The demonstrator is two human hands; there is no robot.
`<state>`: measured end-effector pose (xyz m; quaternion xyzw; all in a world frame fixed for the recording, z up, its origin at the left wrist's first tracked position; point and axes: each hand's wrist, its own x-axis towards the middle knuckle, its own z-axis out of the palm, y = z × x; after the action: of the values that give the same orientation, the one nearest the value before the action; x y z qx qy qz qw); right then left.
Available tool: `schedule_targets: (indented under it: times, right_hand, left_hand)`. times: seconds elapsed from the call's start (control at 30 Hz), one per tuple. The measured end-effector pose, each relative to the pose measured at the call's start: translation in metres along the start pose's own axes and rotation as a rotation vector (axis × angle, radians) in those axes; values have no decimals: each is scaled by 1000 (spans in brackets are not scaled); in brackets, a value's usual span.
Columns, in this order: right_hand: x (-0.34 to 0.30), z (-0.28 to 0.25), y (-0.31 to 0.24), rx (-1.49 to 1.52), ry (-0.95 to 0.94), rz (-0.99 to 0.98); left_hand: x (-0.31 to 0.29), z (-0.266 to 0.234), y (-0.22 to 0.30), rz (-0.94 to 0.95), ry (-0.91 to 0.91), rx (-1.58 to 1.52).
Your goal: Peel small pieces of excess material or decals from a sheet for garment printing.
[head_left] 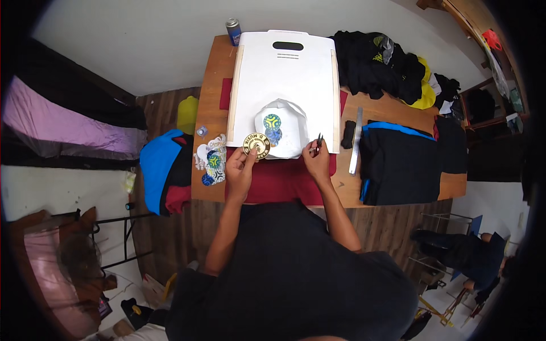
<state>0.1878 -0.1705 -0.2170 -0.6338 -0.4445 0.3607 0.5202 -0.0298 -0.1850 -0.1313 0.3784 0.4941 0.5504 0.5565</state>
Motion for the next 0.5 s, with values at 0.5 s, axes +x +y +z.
schedule_targets:
  times: [0.5]
  right_hand:
    - [-12, -11, -31, 222, -165, 25]
  left_hand:
    - [2, 22, 1, -27, -15, 64]
